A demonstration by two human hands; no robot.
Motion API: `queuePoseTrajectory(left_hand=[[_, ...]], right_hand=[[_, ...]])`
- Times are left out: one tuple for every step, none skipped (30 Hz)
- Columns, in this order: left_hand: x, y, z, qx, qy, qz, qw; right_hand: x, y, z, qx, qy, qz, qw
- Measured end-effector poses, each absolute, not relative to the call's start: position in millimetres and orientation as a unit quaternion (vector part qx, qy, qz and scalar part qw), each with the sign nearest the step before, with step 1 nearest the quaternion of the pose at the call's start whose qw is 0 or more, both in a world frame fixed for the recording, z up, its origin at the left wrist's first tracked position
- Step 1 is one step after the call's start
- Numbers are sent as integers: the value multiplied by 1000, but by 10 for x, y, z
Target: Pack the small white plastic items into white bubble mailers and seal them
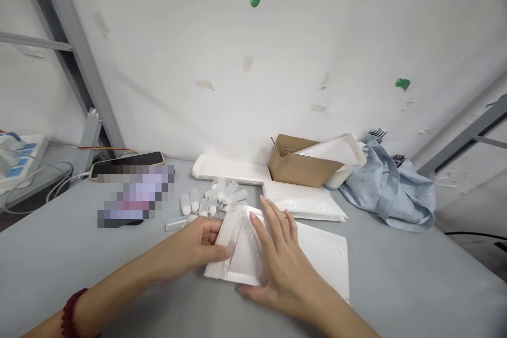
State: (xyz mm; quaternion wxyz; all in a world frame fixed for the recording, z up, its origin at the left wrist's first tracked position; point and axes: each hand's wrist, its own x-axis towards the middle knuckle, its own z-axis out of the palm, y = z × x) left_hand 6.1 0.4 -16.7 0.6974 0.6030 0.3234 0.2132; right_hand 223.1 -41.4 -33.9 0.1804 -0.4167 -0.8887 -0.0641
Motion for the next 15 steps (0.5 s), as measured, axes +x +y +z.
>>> queuePoseTrajectory(left_hand=[[73,-6,-183,608,322,206,696],[82,-14,-196,612,325,199,693],[90,-20,-205,616,332,193,688],[96,-25,-208,617,344,192,682],[102,-28,-208,615,361,195,673],[107,-30,-205,611,381,201,664],[110,-31,-201,607,401,209,654],[113,-30,-196,605,417,213,644],[114,-27,-192,605,429,216,635],[114,-23,-190,609,436,216,626],[115,-18,-191,616,439,216,617],[116,-13,-195,625,438,217,608],[119,-7,-203,634,438,220,598],[124,-3,-215,642,437,224,589],[133,0,-230,648,435,228,582]], right_hand=[[2225,-421,-336,-421,-890,-44,171],[2222,-427,-327,-425,-891,-22,161],[2221,-433,-314,-427,-891,-1,152],[2221,-439,-299,-427,-892,16,147],[2219,-444,-284,-426,-893,27,144],[2218,-450,-271,-422,-895,31,142],[2215,-455,-261,-418,-897,32,141],[2213,-458,-254,-414,-899,32,140],[2211,-460,-250,-409,-901,34,140],[2211,-460,-249,-405,-903,36,140],[2212,-458,-250,-401,-904,37,141],[2214,-454,-253,-396,-906,36,143],[2217,-450,-257,-391,-908,33,145],[2221,-446,-261,-385,-910,28,147],[2224,-443,-266,-380,-913,23,150]])
